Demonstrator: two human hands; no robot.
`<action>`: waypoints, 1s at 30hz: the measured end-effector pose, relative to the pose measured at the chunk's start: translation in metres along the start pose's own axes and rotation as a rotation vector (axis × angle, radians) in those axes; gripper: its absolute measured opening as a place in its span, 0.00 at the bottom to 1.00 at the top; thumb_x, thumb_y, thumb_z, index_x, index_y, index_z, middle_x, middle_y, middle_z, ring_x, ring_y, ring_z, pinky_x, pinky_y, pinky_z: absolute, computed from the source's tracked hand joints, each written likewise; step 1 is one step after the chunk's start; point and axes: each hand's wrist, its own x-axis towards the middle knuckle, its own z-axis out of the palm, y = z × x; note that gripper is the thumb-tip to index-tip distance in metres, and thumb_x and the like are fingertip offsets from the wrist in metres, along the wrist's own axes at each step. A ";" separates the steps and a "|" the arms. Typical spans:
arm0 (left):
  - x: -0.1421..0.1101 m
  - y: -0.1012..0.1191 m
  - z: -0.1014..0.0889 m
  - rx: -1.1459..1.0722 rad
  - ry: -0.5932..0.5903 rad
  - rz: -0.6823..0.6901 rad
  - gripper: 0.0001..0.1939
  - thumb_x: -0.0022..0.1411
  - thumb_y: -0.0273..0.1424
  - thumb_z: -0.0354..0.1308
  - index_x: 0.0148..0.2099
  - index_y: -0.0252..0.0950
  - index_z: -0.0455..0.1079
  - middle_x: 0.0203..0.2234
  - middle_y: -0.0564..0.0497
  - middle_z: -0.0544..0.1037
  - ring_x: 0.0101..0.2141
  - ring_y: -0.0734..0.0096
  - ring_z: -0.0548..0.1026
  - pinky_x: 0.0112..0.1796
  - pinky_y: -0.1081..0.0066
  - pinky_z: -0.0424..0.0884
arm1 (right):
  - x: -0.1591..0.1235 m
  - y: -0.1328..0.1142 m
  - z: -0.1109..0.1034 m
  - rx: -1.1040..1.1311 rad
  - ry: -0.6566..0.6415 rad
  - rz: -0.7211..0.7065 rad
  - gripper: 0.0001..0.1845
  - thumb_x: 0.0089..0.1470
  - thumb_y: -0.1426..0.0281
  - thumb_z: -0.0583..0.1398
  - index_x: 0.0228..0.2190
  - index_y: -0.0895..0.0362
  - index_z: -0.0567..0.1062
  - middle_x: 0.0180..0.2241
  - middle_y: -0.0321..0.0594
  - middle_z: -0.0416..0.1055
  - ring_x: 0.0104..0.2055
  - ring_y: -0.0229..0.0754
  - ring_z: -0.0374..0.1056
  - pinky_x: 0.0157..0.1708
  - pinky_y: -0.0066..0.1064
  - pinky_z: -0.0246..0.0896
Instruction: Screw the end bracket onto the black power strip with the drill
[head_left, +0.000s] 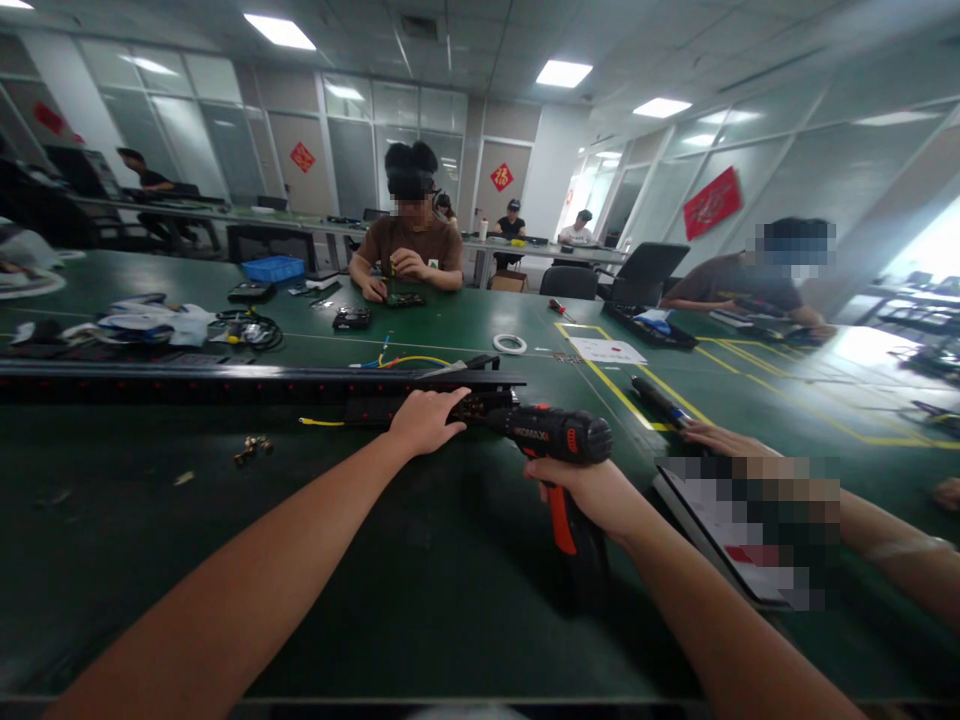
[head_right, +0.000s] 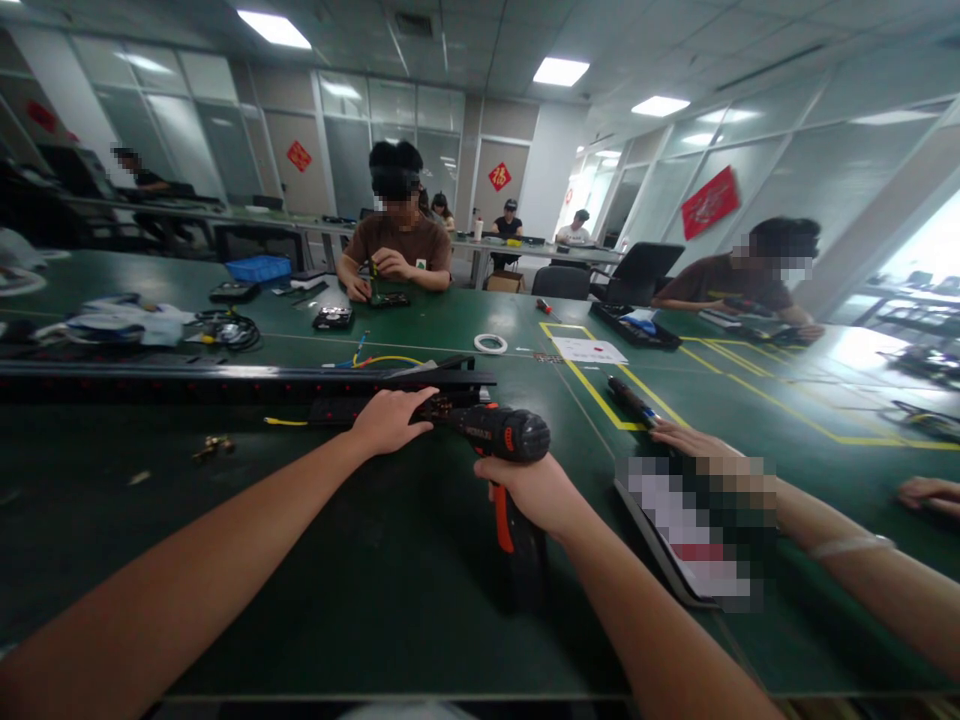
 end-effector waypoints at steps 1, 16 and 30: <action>0.000 0.000 0.000 -0.002 -0.002 0.001 0.34 0.68 0.46 0.58 0.71 0.44 0.57 0.53 0.43 0.79 0.51 0.50 0.77 0.51 0.57 0.67 | 0.000 0.000 0.000 0.006 0.004 0.001 0.09 0.45 0.64 0.67 0.22 0.56 0.75 0.19 0.36 0.72 0.21 0.40 0.66 0.23 0.31 0.59; 0.000 0.002 0.000 -0.005 -0.007 -0.004 0.34 0.68 0.46 0.59 0.71 0.44 0.57 0.53 0.43 0.79 0.52 0.51 0.77 0.51 0.58 0.67 | -0.002 -0.003 0.002 -0.008 -0.001 0.000 0.10 0.44 0.65 0.66 0.20 0.56 0.74 0.19 0.35 0.70 0.22 0.39 0.65 0.24 0.31 0.59; -0.001 0.001 0.000 -0.009 0.011 0.000 0.33 0.68 0.45 0.59 0.71 0.43 0.58 0.53 0.43 0.79 0.52 0.50 0.77 0.51 0.58 0.67 | -0.001 0.000 0.000 -0.026 -0.005 -0.017 0.09 0.45 0.64 0.66 0.22 0.56 0.74 0.20 0.35 0.71 0.23 0.40 0.66 0.25 0.31 0.61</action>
